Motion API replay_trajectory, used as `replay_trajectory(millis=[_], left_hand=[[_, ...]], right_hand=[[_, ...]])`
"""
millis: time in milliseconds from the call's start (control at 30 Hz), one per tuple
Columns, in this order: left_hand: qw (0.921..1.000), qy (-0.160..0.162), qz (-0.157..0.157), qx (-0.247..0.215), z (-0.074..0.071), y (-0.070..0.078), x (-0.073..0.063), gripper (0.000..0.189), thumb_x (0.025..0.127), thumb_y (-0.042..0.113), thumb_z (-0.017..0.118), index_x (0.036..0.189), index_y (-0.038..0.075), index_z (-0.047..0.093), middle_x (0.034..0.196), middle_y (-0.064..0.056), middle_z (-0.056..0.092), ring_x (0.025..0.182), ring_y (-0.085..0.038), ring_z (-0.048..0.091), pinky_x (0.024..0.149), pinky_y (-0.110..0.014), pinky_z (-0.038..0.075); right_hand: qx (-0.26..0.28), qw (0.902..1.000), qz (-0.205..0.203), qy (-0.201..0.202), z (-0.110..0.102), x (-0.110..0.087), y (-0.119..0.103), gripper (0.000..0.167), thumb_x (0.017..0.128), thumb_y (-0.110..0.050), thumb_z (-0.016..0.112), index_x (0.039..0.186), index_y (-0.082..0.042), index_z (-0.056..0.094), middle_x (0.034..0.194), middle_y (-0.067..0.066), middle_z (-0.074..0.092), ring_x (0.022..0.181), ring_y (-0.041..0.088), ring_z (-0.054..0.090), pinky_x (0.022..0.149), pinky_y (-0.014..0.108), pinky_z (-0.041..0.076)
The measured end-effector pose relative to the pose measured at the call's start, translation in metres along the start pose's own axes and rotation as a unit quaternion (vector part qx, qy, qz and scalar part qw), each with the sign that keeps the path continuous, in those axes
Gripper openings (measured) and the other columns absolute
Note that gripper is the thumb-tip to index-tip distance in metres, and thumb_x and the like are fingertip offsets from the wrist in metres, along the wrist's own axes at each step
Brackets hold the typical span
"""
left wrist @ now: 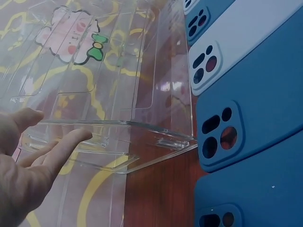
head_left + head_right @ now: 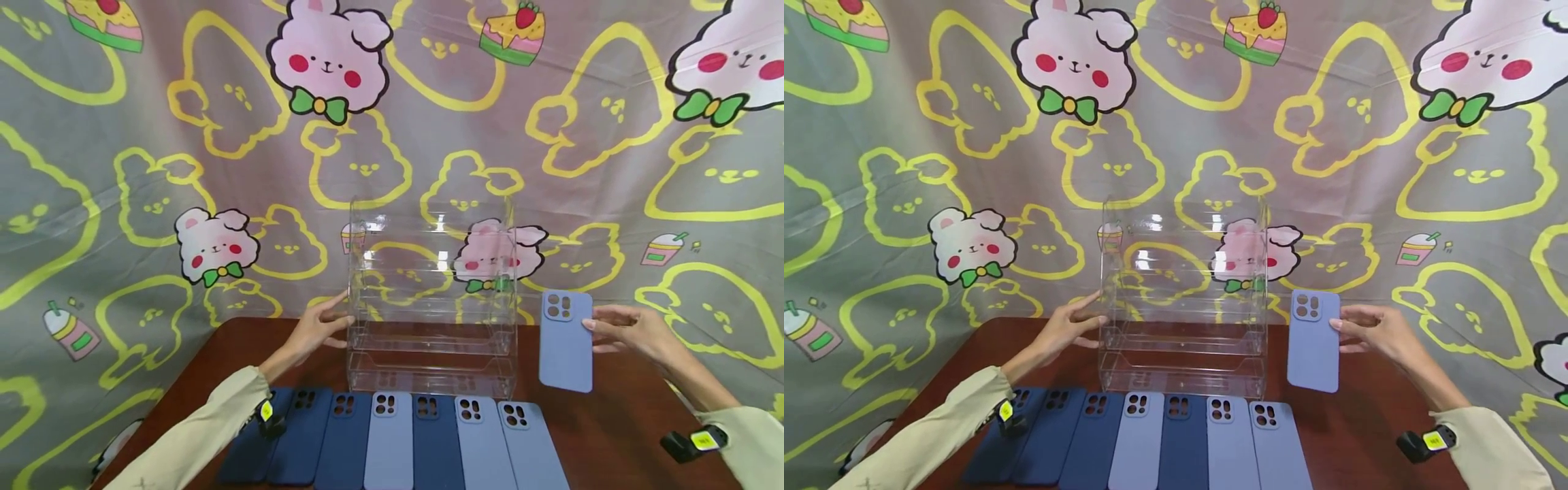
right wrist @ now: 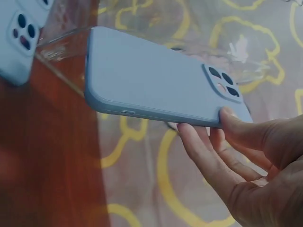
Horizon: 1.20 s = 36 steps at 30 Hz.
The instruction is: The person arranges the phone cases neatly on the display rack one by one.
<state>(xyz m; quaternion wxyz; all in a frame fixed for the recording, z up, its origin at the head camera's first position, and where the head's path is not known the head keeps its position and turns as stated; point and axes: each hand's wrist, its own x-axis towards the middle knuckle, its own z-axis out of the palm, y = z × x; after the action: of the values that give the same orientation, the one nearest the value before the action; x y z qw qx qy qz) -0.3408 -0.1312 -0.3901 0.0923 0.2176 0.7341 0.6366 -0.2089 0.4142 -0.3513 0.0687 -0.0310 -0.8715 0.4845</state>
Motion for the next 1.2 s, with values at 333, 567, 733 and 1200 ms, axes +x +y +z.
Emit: replay_trajectory(millis=[333,567,733,1200], left_hand=[[0.9999,0.002,0.011,0.006,-0.001,-0.001,0.0,0.069,0.105,0.005,0.063,0.165,0.01,0.031,0.16,-0.032,0.039,0.13,-0.054,0.056,0.079,-0.048,0.067],[0.9997,-0.013,0.022,0.007,-0.001,-0.003,-0.002,0.068,0.106,0.005,0.061,0.166,0.008,0.029,0.158,-0.034,0.041,0.134,-0.054,0.053,0.081,-0.05,0.067],[0.9995,-0.009,0.028,0.011,0.0,-0.005,0.001,0.069,0.106,0.006,0.062,0.166,0.008,0.029,0.157,-0.035,0.042,0.134,-0.054,0.052,0.079,-0.048,0.067],[0.9992,0.002,0.033,0.024,0.002,-0.005,0.0,0.068,0.105,0.004,0.063,0.165,0.007,0.031,0.157,-0.037,0.04,0.134,-0.054,0.053,0.078,-0.048,0.068]], right_hand=[[-0.005,0.9978,-0.063,0.019,0.01,0.023,-0.051,0.067,0.101,-0.028,0.074,0.144,0.018,0.051,0.117,0.023,0.075,0.082,0.002,0.074,0.072,0.028,0.067],[-0.004,0.9926,-0.118,0.029,0.028,0.04,-0.082,0.062,0.101,-0.032,0.073,0.142,0.012,0.057,0.127,0.029,0.07,0.085,0.003,0.076,0.073,0.029,0.067],[0.026,0.9864,-0.155,0.048,0.038,0.06,-0.104,0.057,0.099,-0.028,0.075,0.139,0.011,0.06,0.115,0.01,0.075,0.083,0.003,0.075,0.073,0.028,0.067],[0.092,0.9736,-0.205,0.04,0.077,0.113,-0.165,0.052,0.097,-0.022,0.078,0.139,0.006,0.063,0.129,0.03,0.069,0.084,0.004,0.076,0.077,0.028,0.067]])
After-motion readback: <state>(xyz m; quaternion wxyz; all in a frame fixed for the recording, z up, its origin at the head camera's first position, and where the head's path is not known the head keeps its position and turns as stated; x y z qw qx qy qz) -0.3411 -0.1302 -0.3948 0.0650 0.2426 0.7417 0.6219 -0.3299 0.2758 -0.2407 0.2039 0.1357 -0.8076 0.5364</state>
